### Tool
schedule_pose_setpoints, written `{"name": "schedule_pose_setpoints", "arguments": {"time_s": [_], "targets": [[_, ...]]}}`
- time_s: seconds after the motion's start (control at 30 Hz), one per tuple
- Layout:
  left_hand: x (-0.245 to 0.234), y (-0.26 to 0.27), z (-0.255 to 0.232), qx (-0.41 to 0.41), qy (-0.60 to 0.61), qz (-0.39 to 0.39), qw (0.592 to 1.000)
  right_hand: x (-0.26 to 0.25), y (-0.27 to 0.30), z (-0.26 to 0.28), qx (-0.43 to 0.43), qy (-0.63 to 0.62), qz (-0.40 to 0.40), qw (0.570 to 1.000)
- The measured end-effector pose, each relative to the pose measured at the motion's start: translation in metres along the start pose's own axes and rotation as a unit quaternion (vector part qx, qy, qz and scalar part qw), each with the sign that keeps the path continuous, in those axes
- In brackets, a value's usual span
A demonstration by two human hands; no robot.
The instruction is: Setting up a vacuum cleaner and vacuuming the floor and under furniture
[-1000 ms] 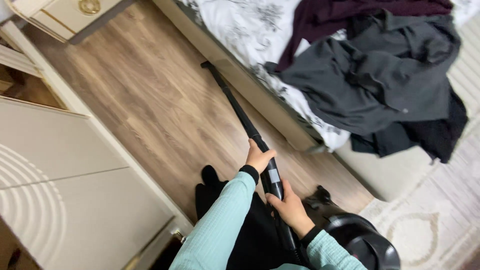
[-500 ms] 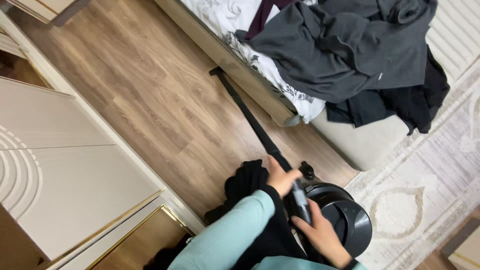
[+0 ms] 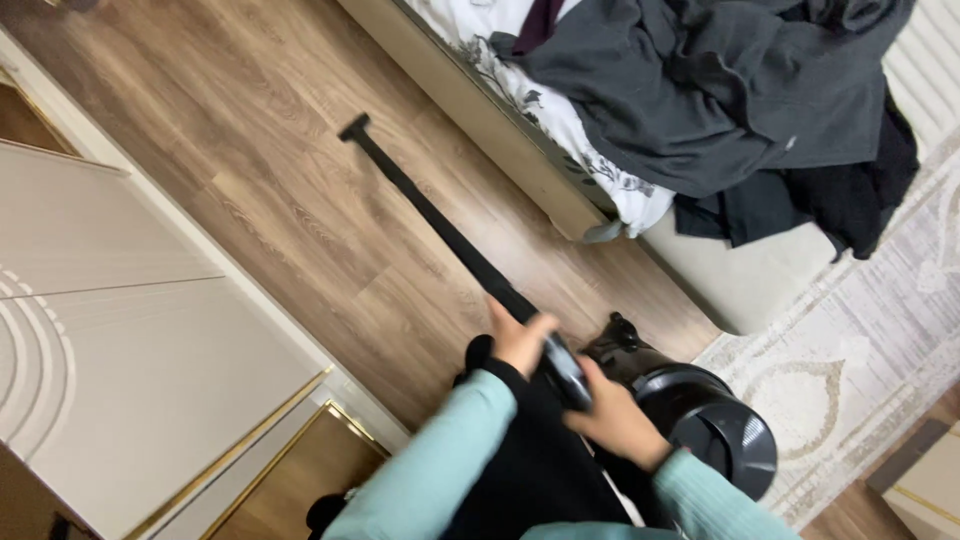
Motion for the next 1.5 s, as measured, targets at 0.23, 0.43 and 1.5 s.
{"name": "schedule_pose_setpoints", "arguments": {"time_s": [0.23, 0.43, 1.5], "targets": [[-0.113, -0.175, -0.027, 0.054, 0.024, 0.009, 0.998, 0.008, -0.106, 0.133, -0.030, -0.012, -0.014, 0.999], [-0.095, -0.150, -0.008, -0.016, 0.057, -0.006, 0.998, 0.018, -0.088, 0.114, -0.004, -0.026, -0.012, 1.000], [-0.113, 0.008, 0.165, 0.017, 0.121, -0.126, 0.984, 0.112, 0.031, -0.018, -0.112, 0.117, 0.054, 0.985]]}}
Point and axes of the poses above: each hand's wrist, its own y-axis away from the middle knuckle, its own x-axis out of the palm, z = x × y, the point moved 6 cm from there along -y, towards the middle knuckle, and after that the axes turned 11 degrees about y, right-handed, at the moved point
